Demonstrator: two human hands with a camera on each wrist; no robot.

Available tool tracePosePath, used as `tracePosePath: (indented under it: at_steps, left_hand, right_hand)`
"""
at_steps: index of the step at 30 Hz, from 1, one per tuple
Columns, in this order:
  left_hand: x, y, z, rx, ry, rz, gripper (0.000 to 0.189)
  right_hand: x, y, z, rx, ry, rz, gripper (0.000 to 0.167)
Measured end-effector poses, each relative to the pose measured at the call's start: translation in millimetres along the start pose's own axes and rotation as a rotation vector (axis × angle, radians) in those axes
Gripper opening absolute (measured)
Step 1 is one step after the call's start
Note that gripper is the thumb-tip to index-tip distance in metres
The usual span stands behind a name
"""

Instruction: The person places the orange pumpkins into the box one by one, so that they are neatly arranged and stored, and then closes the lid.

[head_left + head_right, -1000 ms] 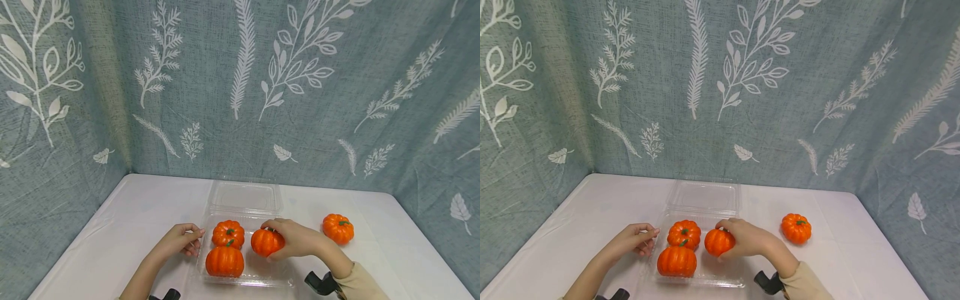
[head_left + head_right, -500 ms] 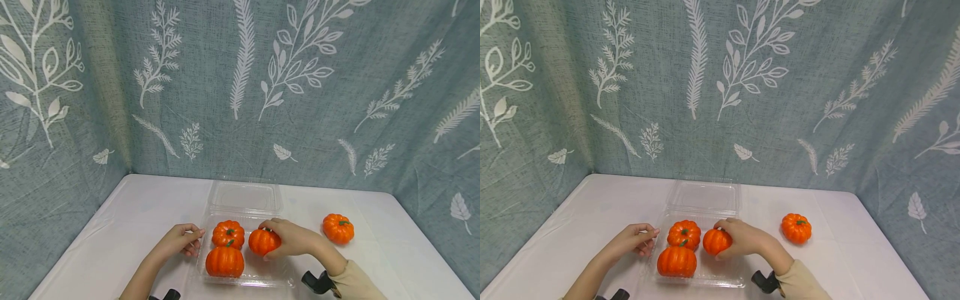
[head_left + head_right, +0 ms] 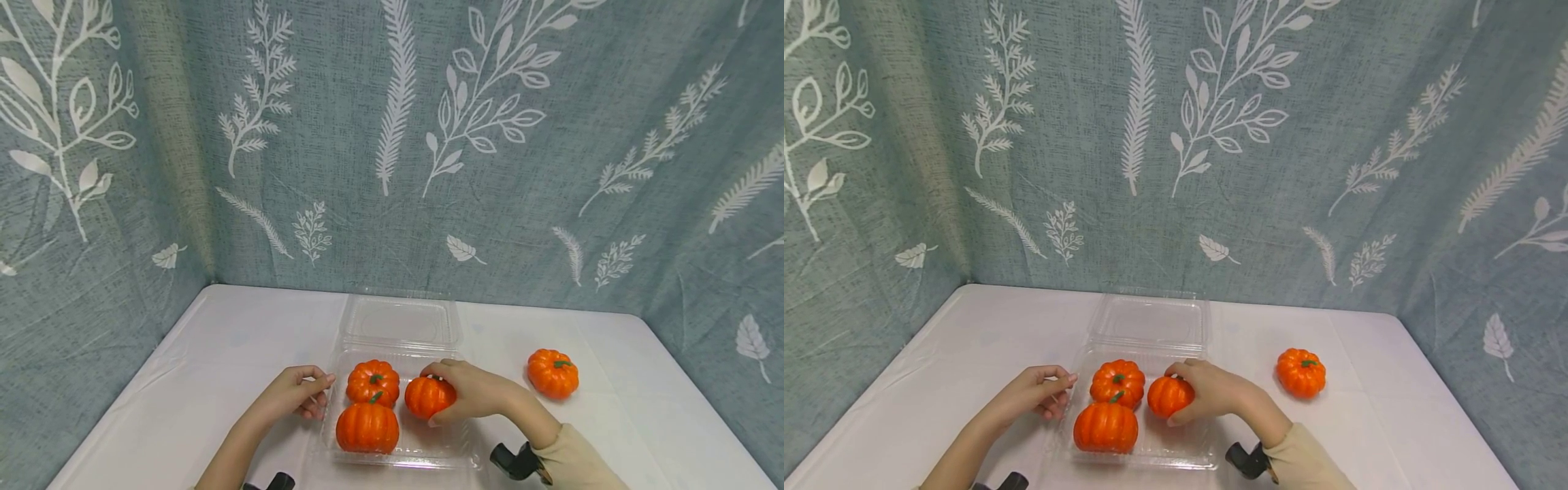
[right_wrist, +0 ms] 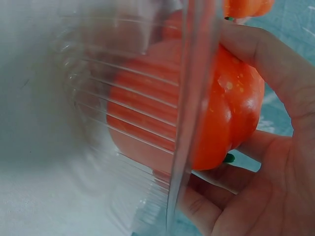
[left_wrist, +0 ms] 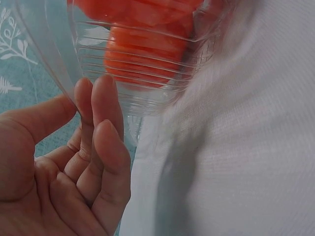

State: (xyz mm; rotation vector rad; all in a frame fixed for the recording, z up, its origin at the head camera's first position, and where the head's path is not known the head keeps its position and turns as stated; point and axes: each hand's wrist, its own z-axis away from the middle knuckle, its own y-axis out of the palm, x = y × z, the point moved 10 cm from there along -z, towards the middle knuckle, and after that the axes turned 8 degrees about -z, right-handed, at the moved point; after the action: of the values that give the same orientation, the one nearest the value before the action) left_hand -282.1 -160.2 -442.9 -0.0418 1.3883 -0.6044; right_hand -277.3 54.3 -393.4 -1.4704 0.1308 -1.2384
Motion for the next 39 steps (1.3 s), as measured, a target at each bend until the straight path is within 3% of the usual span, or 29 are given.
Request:
tracePosePath:
  at_steps: [12,22,39]
  left_hand:
    - [-2.4,0.3,-0.6,-0.003,0.003,-0.015,0.031]
    - [0.2,0.9,-2.7,-0.002,0.003,-0.004,0.032]
    - [-1.9,-0.1,0.7,-0.003,-0.001,-0.001,0.032]
  right_hand:
    - [-1.6,-2.5,-1.0,-0.027,0.005,0.009,0.059]
    - [-1.6,-5.8,-5.5,-0.050,-0.063,-0.001,0.055]
    - [-6.7,-6.6,-8.2,-0.086,-0.017,-0.031,0.047]
